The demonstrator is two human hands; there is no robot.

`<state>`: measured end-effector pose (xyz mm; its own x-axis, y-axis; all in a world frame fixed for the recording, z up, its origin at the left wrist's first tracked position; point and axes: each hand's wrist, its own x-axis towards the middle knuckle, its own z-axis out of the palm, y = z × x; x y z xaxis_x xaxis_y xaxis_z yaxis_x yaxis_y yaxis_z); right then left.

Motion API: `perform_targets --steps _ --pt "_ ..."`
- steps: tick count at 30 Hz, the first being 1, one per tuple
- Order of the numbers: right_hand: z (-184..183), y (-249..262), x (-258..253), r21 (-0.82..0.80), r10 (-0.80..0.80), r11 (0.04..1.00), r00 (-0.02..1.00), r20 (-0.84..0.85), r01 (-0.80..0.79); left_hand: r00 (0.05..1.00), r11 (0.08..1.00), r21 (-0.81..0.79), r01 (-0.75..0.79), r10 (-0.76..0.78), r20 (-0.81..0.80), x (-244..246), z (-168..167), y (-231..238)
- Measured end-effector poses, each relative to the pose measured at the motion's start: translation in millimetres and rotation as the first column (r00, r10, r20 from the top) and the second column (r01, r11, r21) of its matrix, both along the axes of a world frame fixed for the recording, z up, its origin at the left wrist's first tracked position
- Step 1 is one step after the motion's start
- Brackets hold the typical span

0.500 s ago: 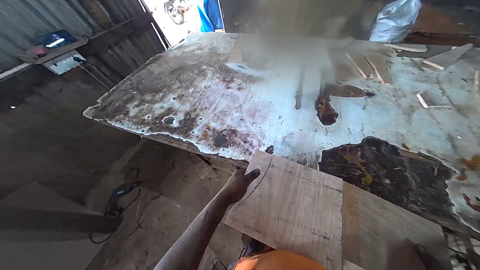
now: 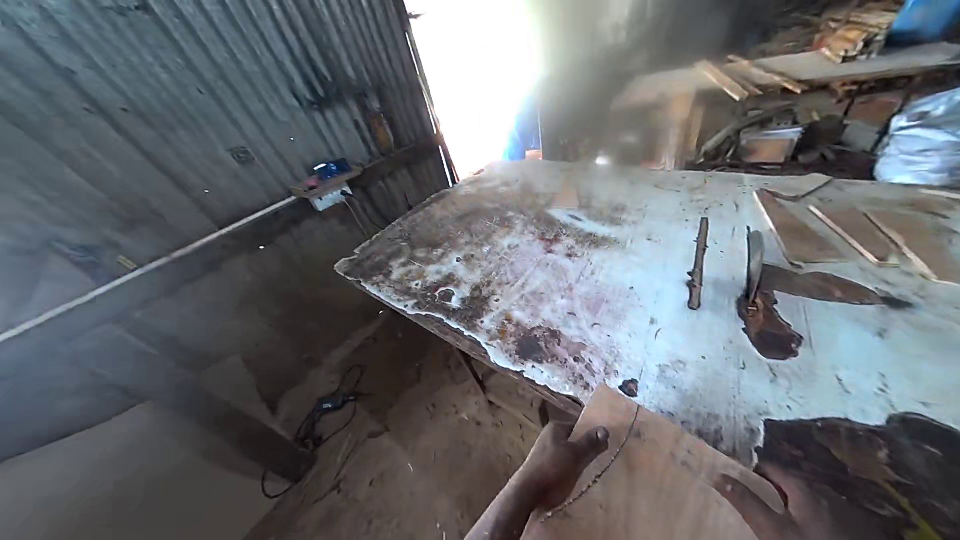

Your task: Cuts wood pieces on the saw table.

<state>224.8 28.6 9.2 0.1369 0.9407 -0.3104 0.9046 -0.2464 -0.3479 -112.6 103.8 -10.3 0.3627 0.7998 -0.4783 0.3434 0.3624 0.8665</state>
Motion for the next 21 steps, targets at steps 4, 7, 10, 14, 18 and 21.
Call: perform_targets --steps 4,7,10,14,18,21 --pt "-1 3 -8 -0.012 0.040 0.999 0.997 0.066 -0.039 0.989 0.951 0.308 0.006 0.040 -0.144 8 15 23" --pt "2 3 -19 0.022 0.061 0.998 0.993 0.099 -0.064 0.918 0.798 0.556 0.233 0.008 -0.396 35 37 42" --pt "11 -2 -25 0.025 0.033 0.999 0.992 0.124 -0.037 0.734 0.725 0.463 0.509 -0.084 -0.674 52 54 49" --pt "17 -16 -28 0.016 0.036 0.999 0.978 0.205 -0.040 0.660 0.855 0.222 0.468 -0.172 -0.731 60 58 45" --pt "30 -23 -43 0.051 0.038 0.997 0.963 0.265 -0.053 0.668 0.927 0.150 0.343 -0.129 -0.733 55 47 41" --pt "34 -23 -54 0.036 0.086 0.994 0.959 0.269 -0.100 0.690 0.958 0.125 0.257 -0.091 -0.718 43 33 36"
